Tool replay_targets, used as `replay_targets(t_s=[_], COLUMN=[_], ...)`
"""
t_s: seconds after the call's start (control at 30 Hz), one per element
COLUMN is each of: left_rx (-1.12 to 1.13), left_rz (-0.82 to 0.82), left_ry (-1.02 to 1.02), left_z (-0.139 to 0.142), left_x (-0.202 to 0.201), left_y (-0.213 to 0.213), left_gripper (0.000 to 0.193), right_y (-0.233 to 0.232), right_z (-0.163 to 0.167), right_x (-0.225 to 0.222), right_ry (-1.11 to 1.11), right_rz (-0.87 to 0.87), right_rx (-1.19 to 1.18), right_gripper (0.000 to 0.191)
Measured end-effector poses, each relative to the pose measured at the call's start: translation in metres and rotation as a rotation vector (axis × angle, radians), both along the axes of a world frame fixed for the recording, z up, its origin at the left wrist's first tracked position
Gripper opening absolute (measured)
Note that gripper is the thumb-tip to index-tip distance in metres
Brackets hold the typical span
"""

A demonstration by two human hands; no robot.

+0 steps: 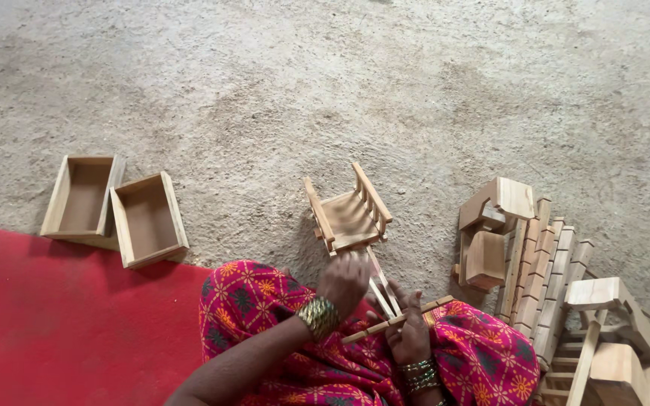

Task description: The person sands small wooden furniture pieces, including a rocking chair and a rectangular box, using a sanding block. They smooth the surfaces of each item and place them aside after finishing.

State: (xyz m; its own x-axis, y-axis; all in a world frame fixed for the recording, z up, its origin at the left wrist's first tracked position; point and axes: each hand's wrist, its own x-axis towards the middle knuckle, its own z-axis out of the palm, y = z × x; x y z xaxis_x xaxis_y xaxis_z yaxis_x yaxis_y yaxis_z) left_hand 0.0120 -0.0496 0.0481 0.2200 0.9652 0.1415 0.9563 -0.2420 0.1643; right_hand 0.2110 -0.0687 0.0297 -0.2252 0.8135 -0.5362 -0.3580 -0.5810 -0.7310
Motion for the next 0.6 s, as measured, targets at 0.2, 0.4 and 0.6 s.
replay_targets(t_s=[0.2,0.4,0.6], left_rx=[0.367,-0.262,-0.695], left_rz=[0.183,0.099,0.392], left_ry=[0.171,0.385,0.050], left_z=[-0.019,-0.048,-0.050], left_x=[0.008,0.014,-0.002], left_y=[0.058,0.085,0.141], left_gripper=[0.027,0.048,0.068], right_y=[-0.005,-0.007,-0.009], right_z=[0.015,0.021,0.022], right_x=[-0.010,-0.012,-0.014], right_ry=[0.125,0.111,0.086], right_rz=[-0.053,-0.067,-0.001], right_rx=[-0.081,-0.088,-0.057], right_gripper=[0.076,0.071,0.066])
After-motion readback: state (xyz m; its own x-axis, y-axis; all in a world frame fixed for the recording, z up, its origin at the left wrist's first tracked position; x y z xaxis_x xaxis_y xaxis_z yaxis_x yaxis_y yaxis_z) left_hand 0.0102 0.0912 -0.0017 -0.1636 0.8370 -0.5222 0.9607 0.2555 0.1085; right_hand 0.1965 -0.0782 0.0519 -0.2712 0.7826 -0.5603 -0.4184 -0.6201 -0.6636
